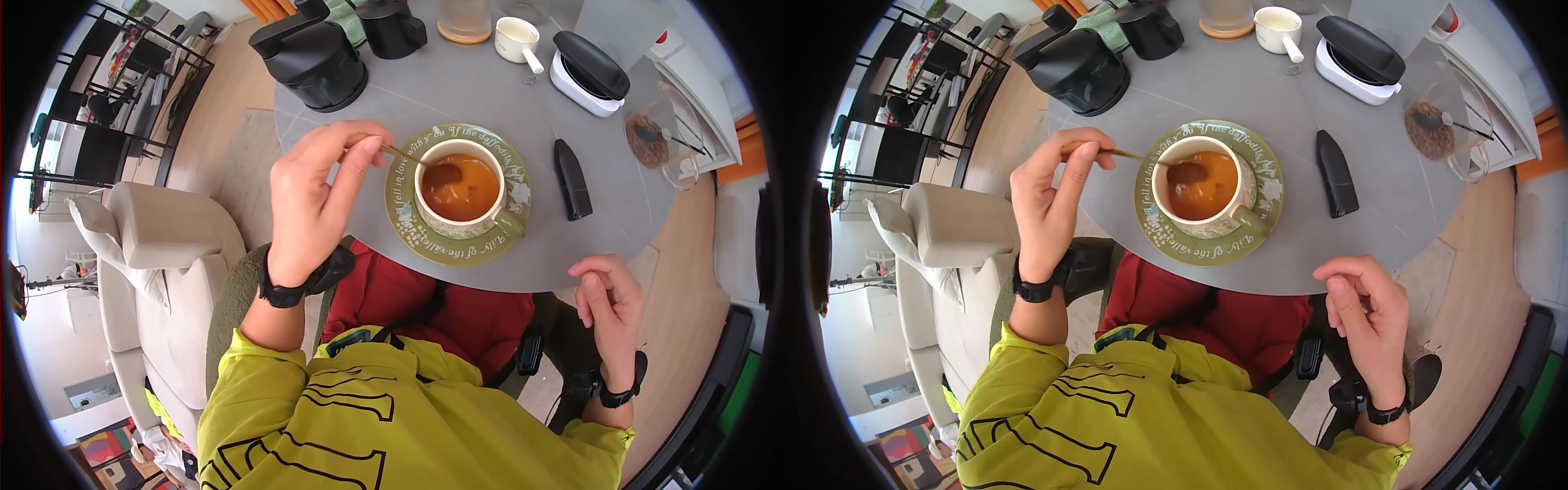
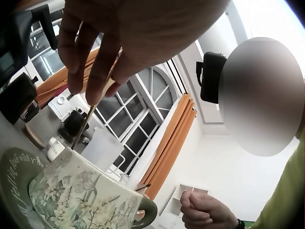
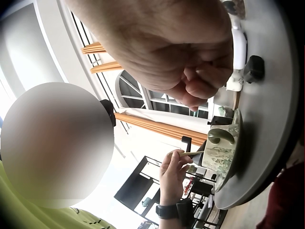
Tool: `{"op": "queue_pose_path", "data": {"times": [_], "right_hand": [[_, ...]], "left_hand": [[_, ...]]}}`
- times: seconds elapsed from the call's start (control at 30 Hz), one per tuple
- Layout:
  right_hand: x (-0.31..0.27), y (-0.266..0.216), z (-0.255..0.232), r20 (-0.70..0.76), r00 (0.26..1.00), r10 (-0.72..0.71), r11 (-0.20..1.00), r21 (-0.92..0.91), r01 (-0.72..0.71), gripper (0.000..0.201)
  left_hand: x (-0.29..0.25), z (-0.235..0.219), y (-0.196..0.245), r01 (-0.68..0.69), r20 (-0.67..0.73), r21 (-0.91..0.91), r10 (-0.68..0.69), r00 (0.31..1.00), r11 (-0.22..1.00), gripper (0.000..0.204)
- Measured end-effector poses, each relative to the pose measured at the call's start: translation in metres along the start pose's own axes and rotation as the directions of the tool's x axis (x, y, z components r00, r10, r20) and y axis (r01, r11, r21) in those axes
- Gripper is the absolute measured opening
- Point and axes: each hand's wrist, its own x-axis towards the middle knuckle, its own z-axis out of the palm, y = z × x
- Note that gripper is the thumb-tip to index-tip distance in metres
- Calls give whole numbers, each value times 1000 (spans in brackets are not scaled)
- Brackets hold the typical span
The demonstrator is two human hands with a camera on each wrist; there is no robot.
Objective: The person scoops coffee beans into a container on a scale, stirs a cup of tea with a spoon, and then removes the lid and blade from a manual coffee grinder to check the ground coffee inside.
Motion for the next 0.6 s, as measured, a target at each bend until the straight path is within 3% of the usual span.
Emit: {"op": "queue_pose_path", "data": {"times": [0.07, 0.13, 0.33, 0.47, 0.53, 0.6], "right_hand": [[0, 1, 0, 2, 1000, -4, 1000, 3, 4, 12], [0, 1, 1, 7, 1000, -11, 1000, 5, 11, 12], [0, 2, 2, -3, 1000, 1, 1000, 10, -1, 11], [0, 1, 2, -6, 1000, 0, 1000, 3, 0, 11], [-1, 1, 1, -9, 1000, -5, 1000, 6, 5, 12], [-1, 0, 0, 3, 1000, 8, 1000, 8, -8, 12]], "left_hand": [[-1, -2, 1, 57, 32, 0, -57, 998, 998, 11], [-3, -3, -1, 152, 122, -182, -132, 984, 971, 13], [-3, 11, 0, 202, 148, -374, -157, 977, 905, 15], [0, 14, 2, 170, 120, -314, -138, 983, 934, 14], [2, 12, 0, 37, 39, -148, -31, 999, 988, 13], [3, 9, -4, -7, 15, -88, 8, 1000, 996, 13]]}}
